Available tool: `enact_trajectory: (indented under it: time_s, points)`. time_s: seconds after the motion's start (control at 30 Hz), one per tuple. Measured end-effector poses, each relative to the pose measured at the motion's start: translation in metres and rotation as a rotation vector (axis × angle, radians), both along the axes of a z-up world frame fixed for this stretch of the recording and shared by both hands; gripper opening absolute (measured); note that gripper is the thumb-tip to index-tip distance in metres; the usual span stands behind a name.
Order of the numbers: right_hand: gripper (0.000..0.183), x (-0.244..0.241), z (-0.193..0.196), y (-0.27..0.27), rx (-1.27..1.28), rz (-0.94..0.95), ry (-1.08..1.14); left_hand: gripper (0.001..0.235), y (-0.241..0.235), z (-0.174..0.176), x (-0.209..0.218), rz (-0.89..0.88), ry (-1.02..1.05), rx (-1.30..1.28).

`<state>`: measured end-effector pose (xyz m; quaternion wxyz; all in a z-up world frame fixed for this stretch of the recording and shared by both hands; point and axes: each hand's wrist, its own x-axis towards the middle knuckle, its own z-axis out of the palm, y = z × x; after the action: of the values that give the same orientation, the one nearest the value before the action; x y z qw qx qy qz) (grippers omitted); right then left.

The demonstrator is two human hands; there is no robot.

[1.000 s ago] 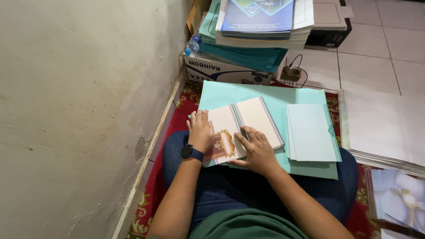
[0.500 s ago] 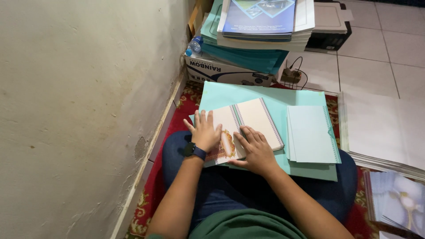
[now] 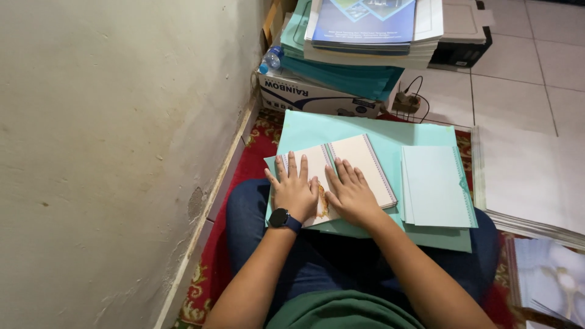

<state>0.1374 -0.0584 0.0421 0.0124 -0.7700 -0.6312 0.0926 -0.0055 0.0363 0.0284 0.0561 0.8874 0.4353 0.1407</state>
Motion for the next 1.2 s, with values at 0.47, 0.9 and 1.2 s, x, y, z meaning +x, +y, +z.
enact_trajectory:
  time_s: [0.47,0.9,1.2]
  points:
    - [0.073,-0.003,-0.014,0.001,0.023,-0.012,-0.04,0.065,-0.001,0.005,0.001,0.022,0.007,-0.041]
    - [0.073,0.015,-0.026,0.054,0.135,-0.014,-0.016,0.065,-0.001,0.008,0.002,0.025,0.026,-0.038]
    - [0.072,0.0,-0.02,0.009,0.07,-0.003,-0.038,0.066,-0.001,0.006,0.001,0.026,0.028,-0.025]
